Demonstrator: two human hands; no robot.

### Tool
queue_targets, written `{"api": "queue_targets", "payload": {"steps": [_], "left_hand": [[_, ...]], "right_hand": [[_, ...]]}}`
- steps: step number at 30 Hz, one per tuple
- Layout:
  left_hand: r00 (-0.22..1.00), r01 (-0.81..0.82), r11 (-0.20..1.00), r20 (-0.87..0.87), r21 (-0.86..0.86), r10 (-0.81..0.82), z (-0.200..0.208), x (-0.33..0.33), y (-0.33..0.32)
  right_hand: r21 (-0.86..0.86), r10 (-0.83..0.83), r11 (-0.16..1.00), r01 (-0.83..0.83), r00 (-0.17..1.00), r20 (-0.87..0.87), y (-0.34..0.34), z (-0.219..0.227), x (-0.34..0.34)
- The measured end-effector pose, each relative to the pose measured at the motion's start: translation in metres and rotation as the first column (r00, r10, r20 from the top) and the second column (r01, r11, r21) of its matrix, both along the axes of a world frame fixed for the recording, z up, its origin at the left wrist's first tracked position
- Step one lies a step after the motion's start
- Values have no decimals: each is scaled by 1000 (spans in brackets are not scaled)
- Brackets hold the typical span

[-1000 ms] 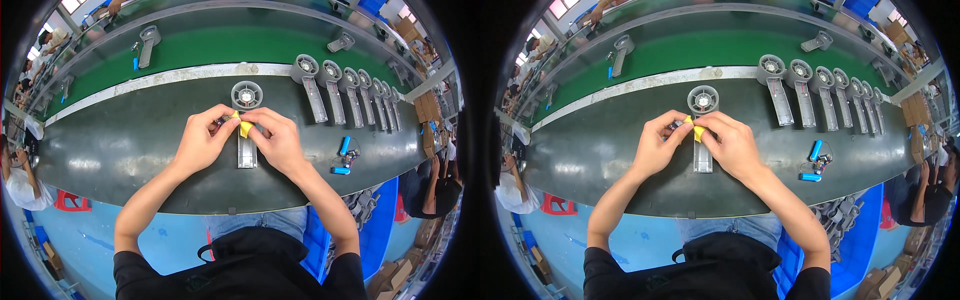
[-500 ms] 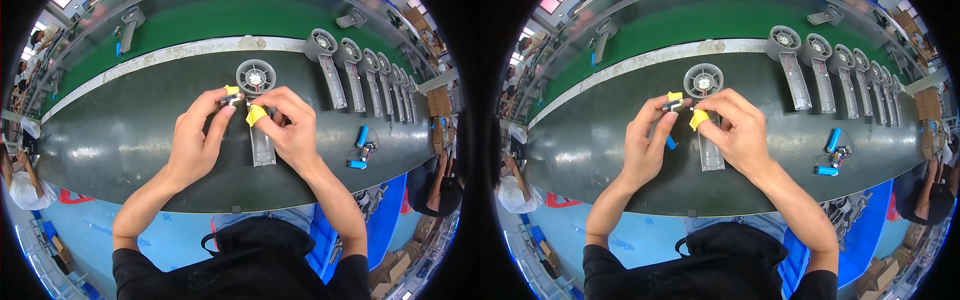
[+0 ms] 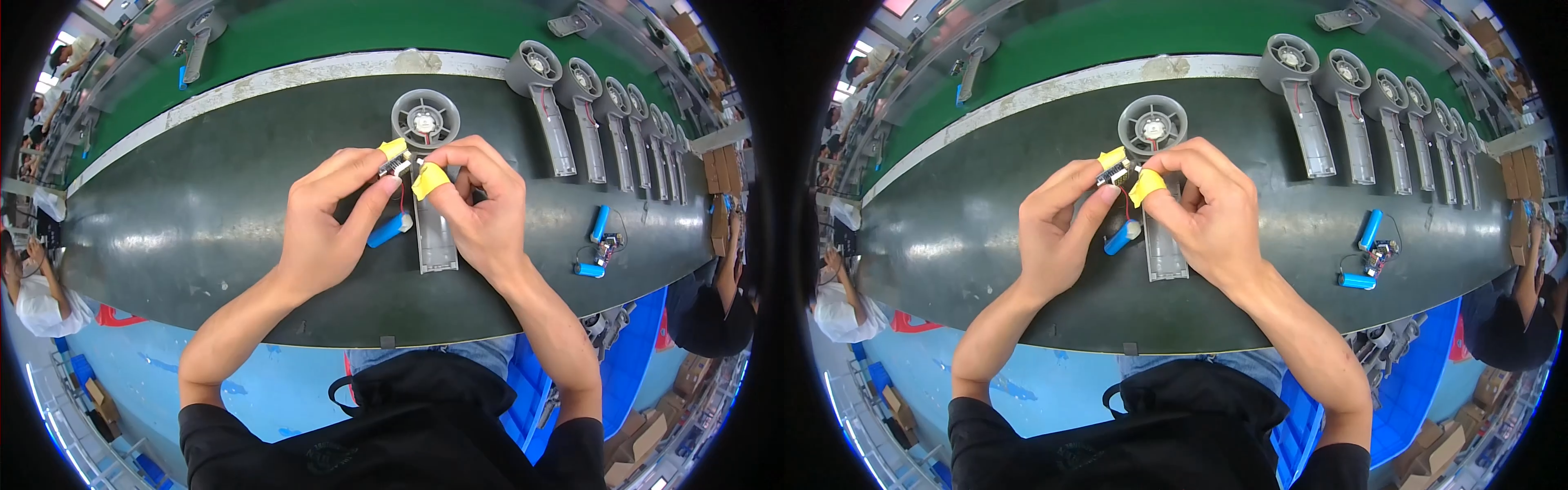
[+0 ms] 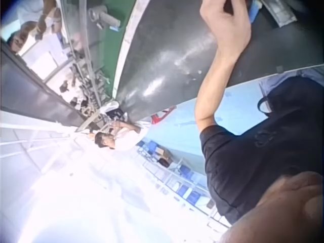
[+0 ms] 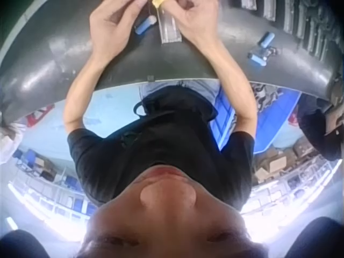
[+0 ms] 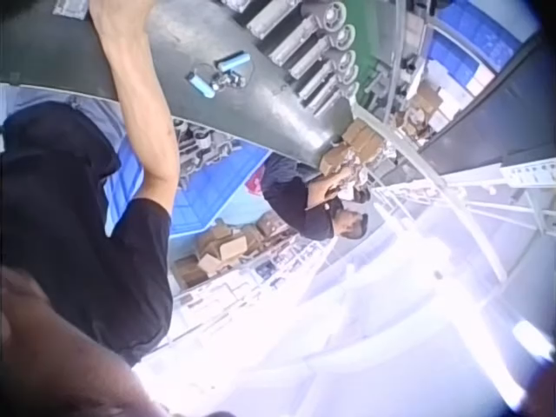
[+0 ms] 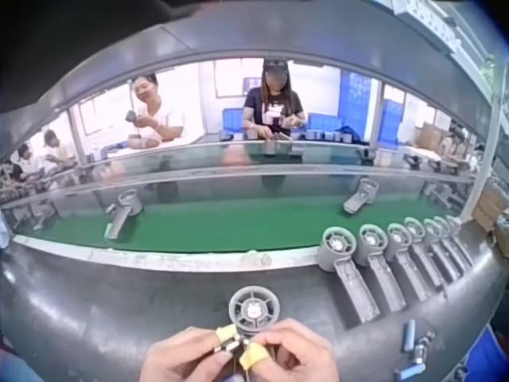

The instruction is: The person assembles internal components into handheld fan housings by hand, inserting motor assemblies, circuit boards, wires, and batteries into each housing.

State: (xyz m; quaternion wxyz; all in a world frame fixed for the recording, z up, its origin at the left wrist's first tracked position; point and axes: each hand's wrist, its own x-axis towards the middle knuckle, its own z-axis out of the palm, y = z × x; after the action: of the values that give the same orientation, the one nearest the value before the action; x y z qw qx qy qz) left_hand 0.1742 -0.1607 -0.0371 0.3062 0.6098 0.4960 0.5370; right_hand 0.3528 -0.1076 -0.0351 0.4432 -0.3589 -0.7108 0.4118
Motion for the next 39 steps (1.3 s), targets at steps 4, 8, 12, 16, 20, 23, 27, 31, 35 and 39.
{"api": "queue_targets", "payload": {"steps": [4, 8, 12, 16, 20, 23, 27, 31, 35, 39], "left_hand": [[959, 36, 991, 283, -127, 2, -2, 1, 1], [939, 95, 985, 343, -146, -40, -2, -1, 2], [924, 140, 986, 369, -93, -96, 1, -4, 3], [930, 187, 981, 328, -41, -164, 5, -4, 3], [963, 159, 987, 223, -7, -153, 3, -4, 3], [984, 130, 990, 119, 48, -135, 0, -4, 5], [975, 131, 991, 179, 14, -131, 5, -3, 4], [973, 137, 990, 183, 31, -141, 3, -2, 4], [976, 146, 989, 166, -8, -142, 6, -2, 3], [977, 130, 991, 175, -25, -124, 6, -2, 4]], "right_hand": [[36, 8, 999, -7, 1000, -16, -2, 6, 2], [108, 31, 994, -31, 999, 9, -3, 6, 5], [84, 5, 996, -1, 999, -48, 2, 10, 8], [32, 15, 999, -14, 999, -48, 2, 14, 4], [95, 18, 995, -19, 1000, 10, 0, 10, 2], [148, -1, 989, 0, 1000, 5, -1, 11, 2], [97, 30, 995, -24, 998, -54, 2, 8, 3], [68, 9, 998, -6, 999, -38, -1, 14, 1], [103, 41, 994, -44, 999, 35, -1, 16, 1], [114, 54, 992, -54, 999, 3, -1, 13, 1]]}}
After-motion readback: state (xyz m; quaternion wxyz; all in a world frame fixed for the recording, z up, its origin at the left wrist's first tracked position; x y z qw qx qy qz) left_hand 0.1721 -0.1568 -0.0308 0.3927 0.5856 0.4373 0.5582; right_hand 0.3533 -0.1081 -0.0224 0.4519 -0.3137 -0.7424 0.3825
